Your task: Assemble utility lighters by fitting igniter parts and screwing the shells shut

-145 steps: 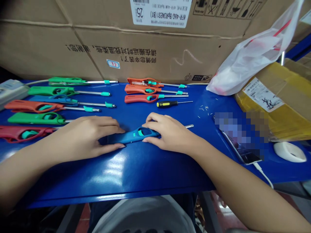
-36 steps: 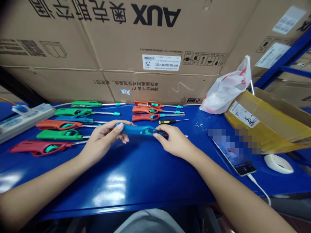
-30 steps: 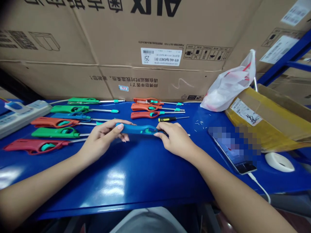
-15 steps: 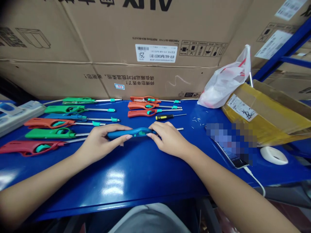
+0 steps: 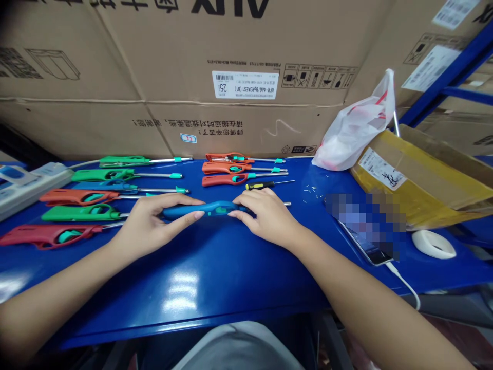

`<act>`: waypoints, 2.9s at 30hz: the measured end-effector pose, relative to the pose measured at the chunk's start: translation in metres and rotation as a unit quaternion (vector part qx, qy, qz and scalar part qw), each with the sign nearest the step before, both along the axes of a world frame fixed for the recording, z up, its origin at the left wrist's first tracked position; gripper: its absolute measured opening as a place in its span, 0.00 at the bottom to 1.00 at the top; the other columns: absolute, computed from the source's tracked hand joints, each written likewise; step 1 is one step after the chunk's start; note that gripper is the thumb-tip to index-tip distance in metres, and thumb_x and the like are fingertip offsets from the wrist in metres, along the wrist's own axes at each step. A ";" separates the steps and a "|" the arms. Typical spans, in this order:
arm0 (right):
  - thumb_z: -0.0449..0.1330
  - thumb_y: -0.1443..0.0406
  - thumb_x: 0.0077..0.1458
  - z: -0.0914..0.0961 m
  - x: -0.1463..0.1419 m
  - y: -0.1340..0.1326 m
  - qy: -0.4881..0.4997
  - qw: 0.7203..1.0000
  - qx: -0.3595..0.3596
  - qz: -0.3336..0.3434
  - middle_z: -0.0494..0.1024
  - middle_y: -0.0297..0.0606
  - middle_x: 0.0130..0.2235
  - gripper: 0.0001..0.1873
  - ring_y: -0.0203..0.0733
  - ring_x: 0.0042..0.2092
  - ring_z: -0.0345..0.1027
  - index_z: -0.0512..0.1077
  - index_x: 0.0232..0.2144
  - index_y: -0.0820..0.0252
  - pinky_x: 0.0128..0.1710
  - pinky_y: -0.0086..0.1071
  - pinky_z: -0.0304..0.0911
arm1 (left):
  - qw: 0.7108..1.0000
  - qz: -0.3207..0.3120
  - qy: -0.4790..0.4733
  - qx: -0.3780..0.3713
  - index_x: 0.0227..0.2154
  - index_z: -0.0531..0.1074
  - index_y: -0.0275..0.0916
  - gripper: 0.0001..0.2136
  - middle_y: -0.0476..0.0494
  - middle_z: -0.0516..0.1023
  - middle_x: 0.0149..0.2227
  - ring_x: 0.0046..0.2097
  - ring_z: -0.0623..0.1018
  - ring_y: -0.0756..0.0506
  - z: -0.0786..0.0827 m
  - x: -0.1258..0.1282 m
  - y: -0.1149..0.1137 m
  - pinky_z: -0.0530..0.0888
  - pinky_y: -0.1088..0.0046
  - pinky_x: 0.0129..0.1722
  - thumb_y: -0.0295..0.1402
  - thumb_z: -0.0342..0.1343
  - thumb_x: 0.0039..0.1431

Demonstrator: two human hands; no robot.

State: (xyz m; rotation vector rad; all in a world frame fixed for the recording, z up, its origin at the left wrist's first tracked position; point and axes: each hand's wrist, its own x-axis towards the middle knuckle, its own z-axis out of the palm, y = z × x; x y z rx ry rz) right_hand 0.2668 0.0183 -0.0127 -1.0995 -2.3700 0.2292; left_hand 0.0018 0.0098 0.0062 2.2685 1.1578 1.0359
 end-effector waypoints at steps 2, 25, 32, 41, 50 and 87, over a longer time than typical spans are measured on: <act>0.60 0.59 0.67 -0.002 0.000 0.001 -0.005 1.000 0.005 0.007 0.83 0.40 0.45 0.10 0.47 0.48 0.75 0.75 0.45 0.59 0.50 0.41 0.60 | 1.000 0.007 0.000 -0.020 0.40 0.82 0.39 0.10 0.47 0.85 0.39 0.39 0.83 0.46 -0.002 0.001 0.003 0.77 0.73 0.45 0.40 0.64 0.61; 0.61 0.61 0.66 -0.001 -0.005 -0.004 0.017 0.997 0.054 0.058 0.85 0.35 0.39 0.06 0.41 0.40 0.77 0.77 0.38 0.56 0.49 0.39 0.60 | 0.986 -0.122 0.114 0.009 0.48 0.79 0.37 0.12 0.43 0.84 0.42 0.42 0.79 0.44 -0.018 0.005 -0.001 0.75 0.67 0.45 0.37 0.56 0.70; 0.61 0.61 0.66 0.001 -0.008 -0.007 0.021 0.997 0.034 0.068 0.84 0.36 0.38 0.07 0.42 0.41 0.76 0.76 0.37 0.58 0.47 0.38 0.59 | 0.979 -0.106 0.153 0.081 0.46 0.79 0.35 0.11 0.41 0.83 0.38 0.39 0.77 0.43 -0.013 0.002 -0.005 0.74 0.67 0.41 0.35 0.54 0.70; 0.54 0.57 0.70 0.009 0.013 0.007 -0.030 0.998 0.007 -0.060 0.79 0.45 0.55 0.15 0.53 0.57 0.71 0.74 0.51 0.56 0.55 0.47 0.59 | 0.984 -0.034 0.177 0.001 0.46 0.77 0.38 0.17 0.40 0.82 0.45 0.45 0.81 0.41 -0.008 -0.003 0.004 0.74 0.67 0.45 0.43 0.48 0.72; 0.54 0.68 0.63 -0.011 0.039 0.030 -0.051 0.990 -0.012 -0.129 0.75 0.48 0.59 0.19 0.58 0.60 0.66 0.72 0.56 0.60 0.58 0.57 0.63 | 0.979 -0.028 0.180 -0.087 0.33 0.73 0.40 0.19 0.48 0.77 0.29 0.30 0.75 0.47 -0.003 -0.001 0.005 0.65 0.72 0.30 0.46 0.43 0.73; 0.57 0.63 0.61 0.022 0.070 0.026 -0.157 0.976 -0.139 -0.057 0.80 0.44 0.43 0.07 0.49 0.43 0.74 0.74 0.38 0.58 0.44 0.40 0.65 | 0.967 0.017 0.037 -0.252 0.40 0.71 0.39 0.16 0.54 0.68 0.21 0.20 0.68 0.49 -0.011 -0.005 0.017 0.64 0.74 0.22 0.48 0.52 0.64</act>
